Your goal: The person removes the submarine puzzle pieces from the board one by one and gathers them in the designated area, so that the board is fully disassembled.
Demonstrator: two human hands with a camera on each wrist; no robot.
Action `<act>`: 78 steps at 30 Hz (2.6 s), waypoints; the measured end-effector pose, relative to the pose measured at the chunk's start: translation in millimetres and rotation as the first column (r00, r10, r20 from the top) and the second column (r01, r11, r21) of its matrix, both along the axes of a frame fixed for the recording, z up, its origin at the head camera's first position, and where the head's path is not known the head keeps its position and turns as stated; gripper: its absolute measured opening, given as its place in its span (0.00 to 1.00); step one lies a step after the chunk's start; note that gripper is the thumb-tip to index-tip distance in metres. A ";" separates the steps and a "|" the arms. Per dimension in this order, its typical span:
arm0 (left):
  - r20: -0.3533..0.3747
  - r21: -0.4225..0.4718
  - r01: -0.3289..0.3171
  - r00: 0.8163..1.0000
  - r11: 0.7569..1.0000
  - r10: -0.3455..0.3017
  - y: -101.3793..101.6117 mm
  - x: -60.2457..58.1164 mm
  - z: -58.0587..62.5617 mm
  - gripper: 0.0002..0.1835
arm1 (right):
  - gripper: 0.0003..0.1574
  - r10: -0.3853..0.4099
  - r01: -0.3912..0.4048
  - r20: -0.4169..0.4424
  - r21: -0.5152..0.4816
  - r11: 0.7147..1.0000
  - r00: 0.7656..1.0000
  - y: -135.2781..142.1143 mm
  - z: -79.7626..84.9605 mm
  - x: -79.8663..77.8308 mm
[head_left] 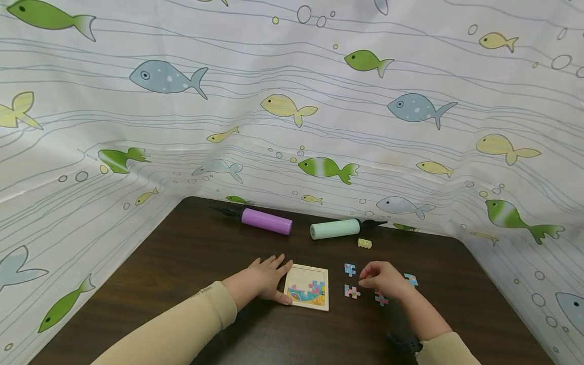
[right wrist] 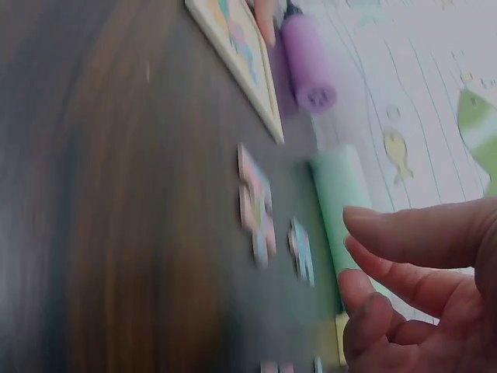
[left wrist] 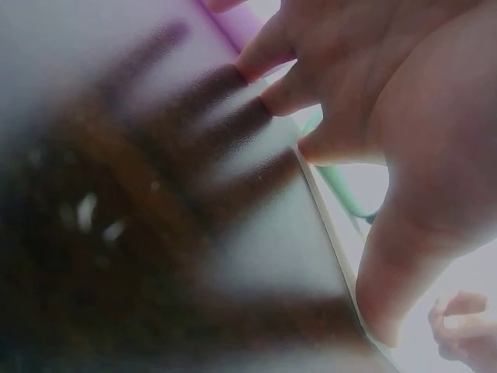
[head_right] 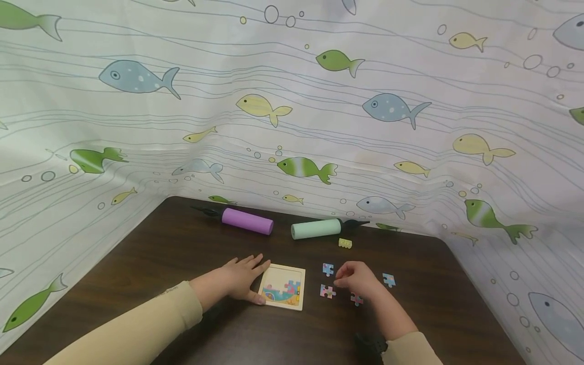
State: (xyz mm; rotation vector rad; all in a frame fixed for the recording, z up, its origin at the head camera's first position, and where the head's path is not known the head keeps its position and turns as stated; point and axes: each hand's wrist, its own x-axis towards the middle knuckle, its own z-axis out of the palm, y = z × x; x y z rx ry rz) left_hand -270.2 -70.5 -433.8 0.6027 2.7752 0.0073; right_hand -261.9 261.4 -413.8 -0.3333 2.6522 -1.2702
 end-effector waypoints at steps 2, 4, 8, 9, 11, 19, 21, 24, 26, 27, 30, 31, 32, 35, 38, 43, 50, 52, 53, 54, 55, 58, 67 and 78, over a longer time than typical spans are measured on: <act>0.003 -0.002 -0.003 1.000 1.000 0.003 -0.2 0.3 0.7 0.57 | 0.08 0.030 -0.030 0.007 -0.011 0.999 1.000 -13.0 0.6 -1.9; 0.006 -0.004 -0.004 1.000 1.000 0.004 -0.4 -0.4 0.0 0.57 | 0.08 0.065 -0.065 0.008 -0.019 0.998 0.998 -25.6 0.8 -3.8; 0.001 -0.004 0.000 1.000 1.000 0.000 -0.6 -2.5 -2.5 0.57 | 0.07 0.128 -0.128 0.019 -0.019 0.992 0.992 -47.4 -0.4 -7.4; 0.000 -0.004 0.001 1.000 1.000 -0.001 -0.5 -2.5 -2.4 0.57 | 0.07 0.137 -0.137 0.021 -0.007 0.991 0.990 -52.0 -1.5 -8.5; 0.002 -0.005 0.003 1.000 1.000 -0.003 0.0 -0.9 -0.1 0.57 | 0.07 0.143 -0.144 0.036 0.017 0.989 0.989 -60.3 -3.9 -10.4; 0.024 -0.019 -0.005 1.000 1.000 0.006 2.9 8.5 15.8 0.55 | 0.12 0.186 -0.186 0.028 0.024 0.982 0.982 -85.0 -12.3 -14.7; 0.026 -0.020 -0.005 1.000 1.000 0.005 3.1 8.9 16.5 0.55 | 0.14 0.195 -0.195 0.015 0.030 0.980 0.981 -89.7 -13.8 -14.7; 0.021 -0.016 -0.007 1.000 1.000 0.007 3.5 9.1 16.7 0.56 | 0.16 0.196 -0.196 0.012 0.034 0.980 0.981 -95.2 -16.5 -14.6; 0.019 -0.011 -0.009 1.000 1.000 0.009 3.6 8.7 16.1 0.55 | 0.17 0.194 -0.195 0.016 0.039 0.980 0.981 -98.2 -18.1 -15.0; 0.021 -0.013 -0.005 1.000 1.000 0.005 3.5 8.5 15.9 0.55 | 0.18 0.193 -0.194 0.022 0.041 0.980 0.981 -99.2 -18.9 -15.4; 0.026 -0.009 -0.010 1.000 1.000 0.011 3.0 8.9 16.8 0.55 | 0.18 0.188 -0.190 0.038 0.053 0.980 0.981 -100.7 -19.6 -15.9; 0.026 -0.006 -0.010 1.000 1.000 0.010 2.7 9.0 16.1 0.55 | 0.18 0.187 -0.189 0.044 0.055 0.980 0.981 -100.8 -19.5 -15.6; 0.025 -0.003 -0.010 1.000 1.000 0.010 2.5 9.5 15.9 0.55 | 0.18 0.185 -0.187 0.050 0.057 0.981 0.982 -100.8 -19.5 -15.4; 0.021 0.005 -0.016 1.000 1.000 0.016 2.5 11.8 17.5 0.55 | 0.18 0.188 -0.191 0.053 0.059 0.980 0.981 -100.9 -19.6 -14.6; 0.019 0.001 -0.017 1.000 1.000 0.017 3.0 13.4 19.5 0.55 | 0.18 0.195 -0.198 0.044 0.056 0.979 0.980 -100.9 -20.2 -13.9; 0.020 -0.005 -0.011 1.000 1.000 0.012 2.2 10.0 14.5 0.55 | 0.18 0.186 -0.188 0.039 0.064 0.980 0.982 -100.8 -21.4 -13.5; 0.001 0.029 0.000 1.000 1.000 0.000 -1.7 3.3 -0.7 0.57 | 0.20 0.164 -0.166 0.031 0.089 0.982 0.986 -102.1 -20.9 -13.2; -0.001 0.034 -0.001 1.000 0.999 0.001 -1.8 2.1 -2.7 0.57 | 0.20 0.165 -0.167 0.023 0.090 0.982 0.986 -102.5 -20.4 -13.1; -0.002 0.035 -0.003 1.000 0.999 0.003 -1.7 1.6 -3.4 0.57 | 0.20 0.168 -0.169 0.017 0.087 0.982 0.986 -102.6 -20.1 -12.8; -0.004 0.034 -0.004 1.000 0.999 0.004 -1.6 1.3 -3.8 0.57 | 0.19 0.172 -0.172 0.014 0.083 0.982 0.985 -102.7 -19.5 -12.3; -0.004 0.033 -0.005 1.000 0.999 0.005 -1.5 1.1 -3.9 0.57 | 0.18 0.176 -0.176 0.010 0.078 0.981 0.984 -102.7 -18.9 -12.0; -0.006 0.032 -0.006 1.000 0.999 0.007 -1.3 0.9 -4.1 0.57 | 0.13 0.186 -0.187 0.014 0.045 0.981 0.982 -101.8 -17.6 -10.9; -0.005 0.018 -0.012 1.000 1.000 0.012 0.1 2.3 0.1 0.57 | 0.05 0.216 -0.212 0.071 -0.057 0.976 0.974 -96.3 -13.4 -10.3; -0.013 -0.019 -0.013 1.000 1.000 0.013 2.7 10.8 10.4 0.55 | 0.02 0.263 -0.261 0.041 -0.049 0.964 0.964 -93.8 -14.0 -11.7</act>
